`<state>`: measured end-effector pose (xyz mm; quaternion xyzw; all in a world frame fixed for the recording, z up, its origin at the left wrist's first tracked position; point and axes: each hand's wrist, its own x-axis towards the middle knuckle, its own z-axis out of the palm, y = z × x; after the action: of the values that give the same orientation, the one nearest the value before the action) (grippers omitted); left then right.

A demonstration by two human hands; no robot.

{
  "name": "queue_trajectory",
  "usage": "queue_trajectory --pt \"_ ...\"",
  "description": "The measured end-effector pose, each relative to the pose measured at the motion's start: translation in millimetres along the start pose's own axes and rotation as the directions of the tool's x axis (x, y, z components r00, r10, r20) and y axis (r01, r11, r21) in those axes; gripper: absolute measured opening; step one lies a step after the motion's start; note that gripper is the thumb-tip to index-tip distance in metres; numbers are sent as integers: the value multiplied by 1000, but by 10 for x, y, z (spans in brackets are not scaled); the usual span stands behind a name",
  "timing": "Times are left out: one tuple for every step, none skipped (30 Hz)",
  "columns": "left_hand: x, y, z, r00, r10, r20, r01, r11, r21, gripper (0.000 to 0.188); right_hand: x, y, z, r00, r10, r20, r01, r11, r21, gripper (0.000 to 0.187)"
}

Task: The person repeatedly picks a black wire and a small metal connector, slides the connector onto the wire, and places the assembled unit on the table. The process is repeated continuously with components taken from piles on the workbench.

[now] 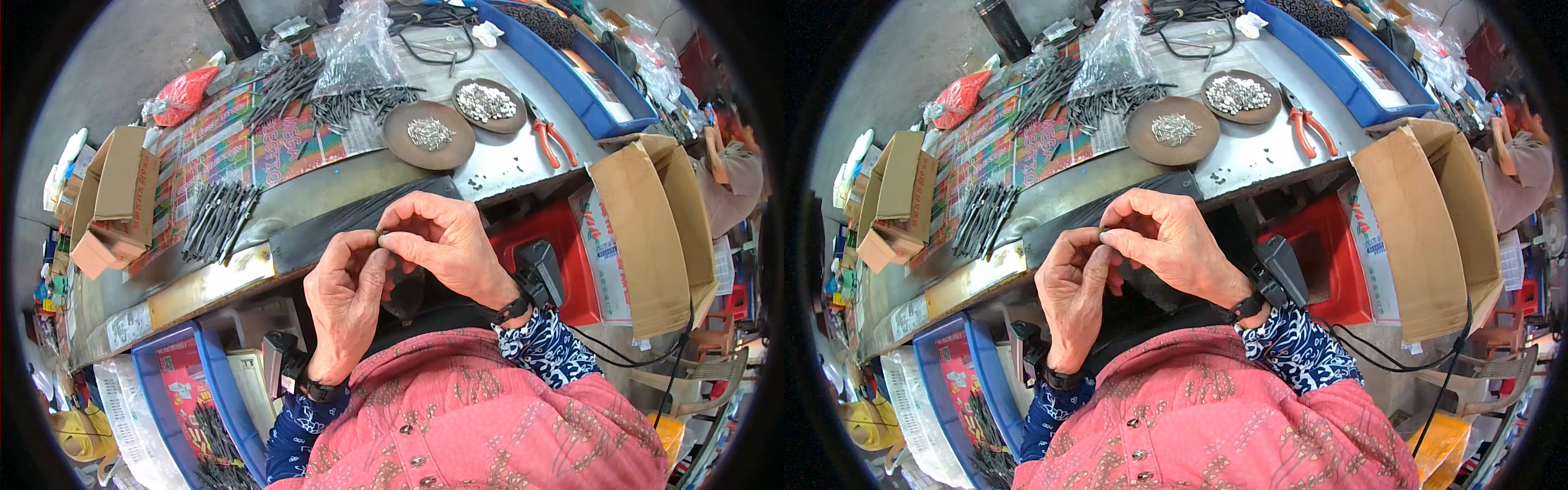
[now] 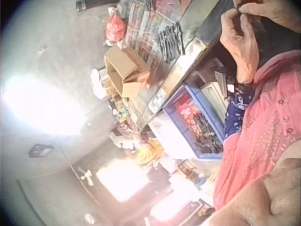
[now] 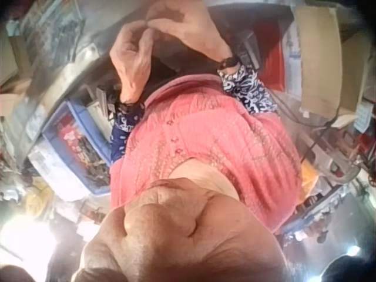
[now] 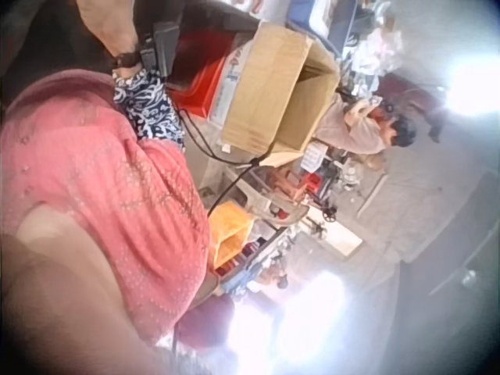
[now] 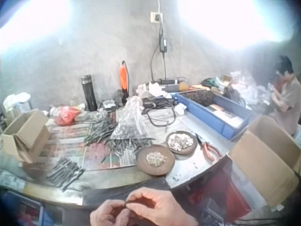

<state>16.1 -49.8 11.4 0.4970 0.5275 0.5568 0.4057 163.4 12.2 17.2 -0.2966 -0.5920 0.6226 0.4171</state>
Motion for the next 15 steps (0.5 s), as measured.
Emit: queue_trajectory --pt "17 12 -11 1000 -12 2 12 1000 -10 9 18 -9 1 1000 -3 2 3 1000 -25 11" --pt "32 18 -23 999 -43 6 43 999 -31 9 37 -16 6 1000 -2 7 3 1000 -27 10" --pt "53 17 -30 1000 -3 -18 4 1000 6 8 57 -23 15 1000 0 11 0 1000 -29 10" --pt "71 13 -44 999 37 -26 -36 999 12 8 80 -29 23 1000 5 15 -5 1000 -30 10" --pt "85 6 -62 998 45 -34 -45 999 10 8 104 -35 30 1000 2 26 -1 999 -36 10" --pt "99 -3 -83 998 40 -44 -39 999 6 8 132 -43 36 999 -1 38 2 999 -42 11" --pt "107 -13 -110 997 68 -44 -67 998 9 9 158 -50 44 999 -3 49 5 999 -47 11" --pt "112 -21 -144 996 81 -44 -80 997 10 10 186 -61 46 997 -18 72 24 996 -89 12" --pt "116 -29 -180 996 81 -47 -80 996 25 11 221 -76 39 995 -31 95 44 990 -131 12" --pt "124 -36 -219 994 97 -56 -97 995 7 11 263 -90 32 991 -49 121 70 982 -173 13" --pt "135 -39 -257 992 102 -70 -102 995 1 11 315 -105 25 991 -47 127 73 977 -201 13" --pt "148 -44 -281 991 106 -83 -107 994 -6 11 374 -123 11 988 -90 127 124 948 -293 12" --pt "158 -52 -296 987 110 -113 -114 993 -29 10 439 -141 -5 982 -135 133 176 906 -385 11" --pt "166 -58 -325 988 99 -118 -104 994 -33 10 511 -155 -21 973 -180 147 229 857 -461 10" --pt "174 -62 -367 988 88 -123 -93 995 -38 11 606 -155 -20 955 -253 154 296 784 -546 9"
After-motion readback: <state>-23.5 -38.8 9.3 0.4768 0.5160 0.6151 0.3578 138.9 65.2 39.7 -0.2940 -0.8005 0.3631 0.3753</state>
